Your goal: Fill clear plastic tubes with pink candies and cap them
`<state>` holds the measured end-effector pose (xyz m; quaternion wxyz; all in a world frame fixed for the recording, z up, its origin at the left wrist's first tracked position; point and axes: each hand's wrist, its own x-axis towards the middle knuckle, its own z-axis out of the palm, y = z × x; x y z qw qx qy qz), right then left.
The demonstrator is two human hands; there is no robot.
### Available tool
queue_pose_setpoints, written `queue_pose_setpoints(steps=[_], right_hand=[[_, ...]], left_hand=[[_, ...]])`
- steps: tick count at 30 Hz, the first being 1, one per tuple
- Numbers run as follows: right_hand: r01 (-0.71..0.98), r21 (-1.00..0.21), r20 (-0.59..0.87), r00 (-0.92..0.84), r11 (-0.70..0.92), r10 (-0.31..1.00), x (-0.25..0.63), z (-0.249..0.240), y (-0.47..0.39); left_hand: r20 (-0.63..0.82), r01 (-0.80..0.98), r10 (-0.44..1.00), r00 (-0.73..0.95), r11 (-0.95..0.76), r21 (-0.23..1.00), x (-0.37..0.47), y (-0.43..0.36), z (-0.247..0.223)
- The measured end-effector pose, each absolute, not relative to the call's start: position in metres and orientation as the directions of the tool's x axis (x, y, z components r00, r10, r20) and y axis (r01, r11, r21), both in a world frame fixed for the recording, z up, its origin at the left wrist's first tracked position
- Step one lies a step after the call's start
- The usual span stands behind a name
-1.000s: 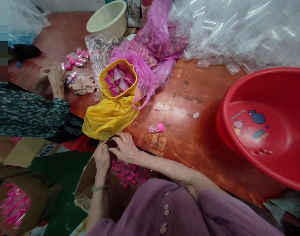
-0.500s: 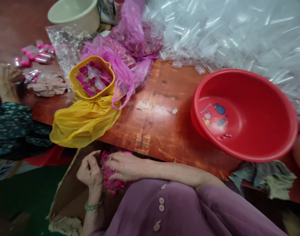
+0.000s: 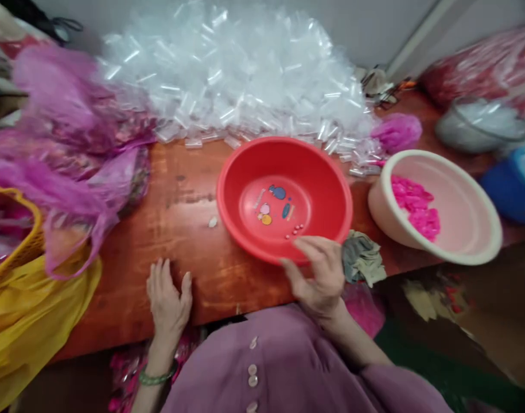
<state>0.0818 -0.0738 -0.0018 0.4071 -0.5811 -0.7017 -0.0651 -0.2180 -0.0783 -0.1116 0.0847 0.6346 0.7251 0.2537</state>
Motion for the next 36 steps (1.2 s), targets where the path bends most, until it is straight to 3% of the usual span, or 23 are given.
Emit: queue_pose_setpoints(steps=[2, 4, 7, 9, 11, 13, 17, 21, 31, 36], right_hand=[[0.922, -0.387, 0.613, 0.269, -0.015, 0.743, 0.125, -0.015, -0.080], [0.834, -0.501, 0.477, 0.489, -0.231, 0.730, 0.155, -0.031, -0.080], [0.440, -0.839, 0.056, 0.655, -0.321, 0.753, 0.174, -0.046, -0.072], [0.027, -0.932, -0.291, 0.533, -0.360, 0.794, 0.174, -0.047, -0.066], [-0.298, -0.842, -0.534, 0.332, -0.450, 0.778, 0.171, -0.041, -0.060], [-0.443, -0.711, -0.670, 0.189, -0.547, 0.717, 0.169, -0.031, -0.053], [-0.512, -0.560, -0.770, 0.032, -0.651, 0.637, 0.174, -0.020, -0.041], [-0.539, -0.494, -0.801, -0.022, -0.682, 0.598, 0.173, -0.019, -0.034], [-0.521, -0.576, -0.797, 0.188, -0.630, 0.573, 0.193, -0.022, -0.044], [-0.527, -0.632, -0.770, 0.351, -0.567, 0.533, 0.208, -0.015, -0.065]], left_hand=[[0.164, 0.922, 0.967, -0.195, 0.124, 0.367, -0.203, -0.073, -0.114], [0.165, 0.936, 0.962, -0.219, 0.159, 0.312, -0.196, -0.071, -0.114], [0.179, 0.948, 0.962, -0.208, 0.153, 0.280, -0.193, -0.071, -0.111], [0.172, 0.951, 0.961, -0.218, 0.169, 0.261, -0.191, -0.070, -0.107], [0.138, 0.949, 0.961, -0.238, 0.200, 0.243, -0.189, -0.067, -0.103], [0.087, 0.944, 0.961, -0.264, 0.239, 0.227, -0.186, -0.064, -0.098], [0.002, 0.938, 0.958, -0.287, 0.280, 0.206, -0.181, -0.060, -0.088], [-0.035, 0.932, 0.955, -0.294, 0.295, 0.209, -0.177, -0.061, -0.083], [-0.079, 0.930, 0.950, -0.302, 0.312, 0.196, -0.178, -0.063, -0.084], [-0.295, 0.944, 0.926, -0.236, 0.291, 0.158, -0.175, -0.056, -0.067]])
